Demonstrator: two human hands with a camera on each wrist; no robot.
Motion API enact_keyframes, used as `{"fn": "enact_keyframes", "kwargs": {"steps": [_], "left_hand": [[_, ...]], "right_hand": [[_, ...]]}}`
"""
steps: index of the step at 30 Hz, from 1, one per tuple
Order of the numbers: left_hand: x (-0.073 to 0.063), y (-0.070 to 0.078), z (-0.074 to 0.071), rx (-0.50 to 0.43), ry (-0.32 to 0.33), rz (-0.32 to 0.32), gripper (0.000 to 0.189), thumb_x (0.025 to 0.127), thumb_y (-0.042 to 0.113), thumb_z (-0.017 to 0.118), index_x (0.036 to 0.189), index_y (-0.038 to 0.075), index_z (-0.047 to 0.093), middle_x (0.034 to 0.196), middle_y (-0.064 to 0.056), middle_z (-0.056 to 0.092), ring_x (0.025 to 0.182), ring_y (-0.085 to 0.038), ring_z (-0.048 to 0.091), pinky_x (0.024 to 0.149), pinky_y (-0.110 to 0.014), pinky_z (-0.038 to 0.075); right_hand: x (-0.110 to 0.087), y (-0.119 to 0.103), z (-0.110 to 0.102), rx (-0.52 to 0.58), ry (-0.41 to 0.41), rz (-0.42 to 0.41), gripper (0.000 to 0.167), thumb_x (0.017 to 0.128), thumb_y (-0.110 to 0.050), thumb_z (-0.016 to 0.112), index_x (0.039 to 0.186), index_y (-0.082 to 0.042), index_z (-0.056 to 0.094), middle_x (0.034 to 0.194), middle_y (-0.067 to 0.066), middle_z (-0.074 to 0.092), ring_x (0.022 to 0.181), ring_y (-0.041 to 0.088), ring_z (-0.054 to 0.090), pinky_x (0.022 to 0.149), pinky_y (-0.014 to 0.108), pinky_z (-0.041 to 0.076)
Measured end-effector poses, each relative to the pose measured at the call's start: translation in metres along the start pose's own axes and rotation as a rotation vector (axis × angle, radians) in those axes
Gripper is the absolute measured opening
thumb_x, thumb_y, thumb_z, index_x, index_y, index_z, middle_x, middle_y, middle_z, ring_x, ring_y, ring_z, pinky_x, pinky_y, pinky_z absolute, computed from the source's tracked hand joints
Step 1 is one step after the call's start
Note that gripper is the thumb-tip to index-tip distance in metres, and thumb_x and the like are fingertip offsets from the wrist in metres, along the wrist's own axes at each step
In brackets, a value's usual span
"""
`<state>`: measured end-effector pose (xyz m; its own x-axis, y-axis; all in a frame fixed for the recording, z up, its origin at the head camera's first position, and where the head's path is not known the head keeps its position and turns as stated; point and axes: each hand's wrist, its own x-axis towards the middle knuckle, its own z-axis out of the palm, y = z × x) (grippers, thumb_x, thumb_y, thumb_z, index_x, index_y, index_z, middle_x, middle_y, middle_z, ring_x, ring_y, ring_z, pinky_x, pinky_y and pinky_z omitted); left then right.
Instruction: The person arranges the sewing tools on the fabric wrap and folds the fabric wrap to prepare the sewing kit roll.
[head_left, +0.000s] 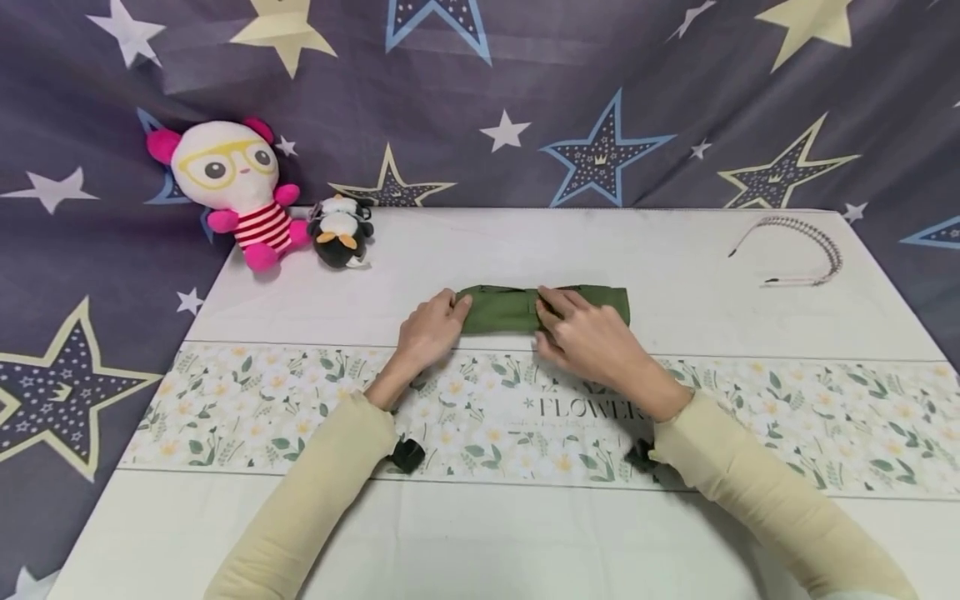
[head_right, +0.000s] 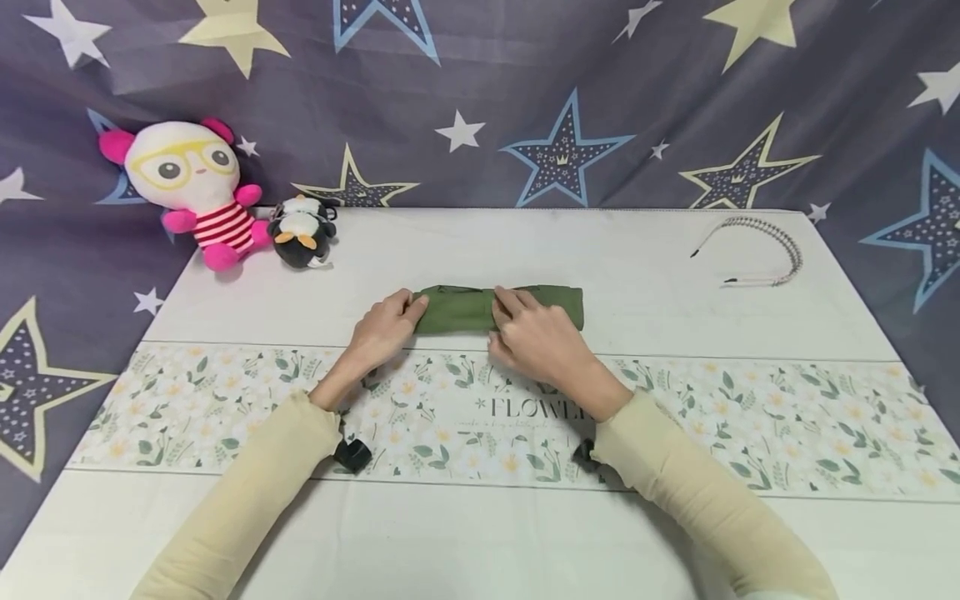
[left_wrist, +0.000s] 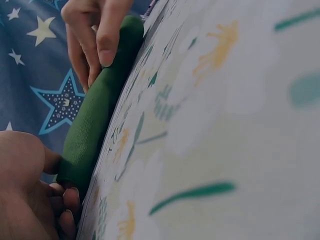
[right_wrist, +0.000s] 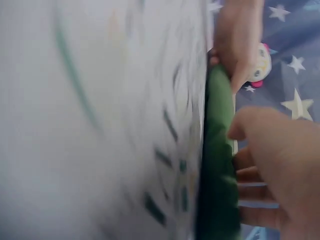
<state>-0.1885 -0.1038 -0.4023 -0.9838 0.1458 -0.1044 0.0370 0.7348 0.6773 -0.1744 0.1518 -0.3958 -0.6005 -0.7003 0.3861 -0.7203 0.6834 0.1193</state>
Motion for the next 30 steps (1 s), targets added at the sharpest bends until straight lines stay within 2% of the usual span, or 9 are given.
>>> {"fn": "enact_keyframes", "kwargs": {"steps": [1,3,15,18,20,22,25,28,30], "left_hand": [[0.000,0.000,0.000,-0.004,0.002,0.003,0.041,0.113,0.038,0.038,0.090,0.008,0.055,0.071,-0.006,0.047,0.059,-0.021,0.040,0.058,-0.036,0.034],[0.000,-0.001,0.000,-0.012,0.005,0.008,0.042,0.113,0.038,0.038,0.089,0.009,0.055,0.070,-0.005,0.047,0.058,-0.020,0.040,0.057,-0.036,0.034],[-0.002,-0.002,0.001,-0.075,0.007,-0.001,0.041,0.112,0.039,0.042,0.095,0.006,0.059,0.069,-0.003,0.048,0.057,-0.019,0.040,0.055,-0.034,0.034],[-0.002,-0.004,0.000,-0.113,0.018,0.009,0.038,0.112,0.037,0.043,0.103,0.004,0.060,0.072,-0.005,0.051,0.059,-0.019,0.042,0.058,-0.035,0.036],[-0.002,-0.006,0.000,-0.145,0.029,0.020,0.036,0.112,0.036,0.045,0.109,0.003,0.059,0.078,-0.007,0.055,0.062,-0.021,0.046,0.062,-0.035,0.039],[-0.003,-0.007,-0.001,-0.175,0.044,0.027,0.033,0.112,0.034,0.046,0.114,0.002,0.056,0.085,-0.009,0.059,0.066,-0.022,0.051,0.066,-0.036,0.042],[-0.005,-0.007,-0.002,-0.216,0.064,0.026,0.031,0.110,0.033,0.050,0.114,0.003,0.056,0.091,-0.011,0.061,0.072,-0.024,0.054,0.071,-0.037,0.044],[-0.007,-0.007,-0.003,-0.251,0.074,0.018,0.029,0.109,0.031,0.054,0.111,0.002,0.060,0.090,-0.010,0.060,0.073,-0.023,0.052,0.072,-0.036,0.043],[-0.008,-0.007,-0.002,-0.273,0.084,0.019,0.027,0.109,0.027,0.055,0.110,0.001,0.063,0.090,-0.010,0.059,0.073,-0.023,0.050,0.073,-0.036,0.042]], "right_hand": [[-0.002,0.001,0.001,0.002,0.015,0.003,0.042,0.096,-0.025,0.068,0.126,0.003,0.072,0.135,0.022,0.064,0.107,0.037,0.069,0.042,0.034,0.048],[-0.005,0.001,0.003,0.008,0.037,0.004,0.043,0.096,-0.025,0.067,0.129,0.003,0.070,0.136,0.021,0.063,0.108,0.037,0.068,0.043,0.034,0.049],[-0.013,0.003,0.006,0.212,0.088,0.100,0.040,0.098,-0.017,0.064,0.131,0.004,0.067,0.134,0.021,0.065,0.112,0.039,0.066,0.047,0.033,0.051],[-0.015,0.006,0.005,0.267,0.134,0.117,0.039,0.098,-0.016,0.063,0.130,0.006,0.067,0.130,0.023,0.065,0.113,0.040,0.065,0.068,0.042,0.059],[-0.019,0.011,0.004,0.300,0.186,0.154,0.036,0.097,-0.014,0.064,0.126,0.007,0.068,0.126,0.025,0.066,0.111,0.041,0.064,0.083,0.048,0.057],[-0.025,0.018,0.002,0.318,0.245,0.229,0.032,0.096,-0.012,0.065,0.119,0.009,0.069,0.120,0.027,0.066,0.108,0.043,0.062,0.092,0.053,0.051],[-0.037,0.028,-0.002,0.363,0.304,0.433,0.026,0.094,-0.010,0.069,0.110,0.011,0.068,0.111,0.028,0.061,0.100,0.043,0.056,0.085,0.052,0.047],[-0.049,0.034,-0.007,0.452,0.281,0.661,0.022,0.097,-0.014,0.069,0.101,0.008,0.064,0.097,0.022,0.058,0.087,0.036,0.053,0.074,0.045,0.043],[-0.054,0.035,-0.008,0.559,0.221,0.755,0.023,0.101,-0.018,0.067,0.098,0.004,0.063,0.090,0.017,0.059,0.079,0.030,0.054,0.069,0.038,0.043]]}}
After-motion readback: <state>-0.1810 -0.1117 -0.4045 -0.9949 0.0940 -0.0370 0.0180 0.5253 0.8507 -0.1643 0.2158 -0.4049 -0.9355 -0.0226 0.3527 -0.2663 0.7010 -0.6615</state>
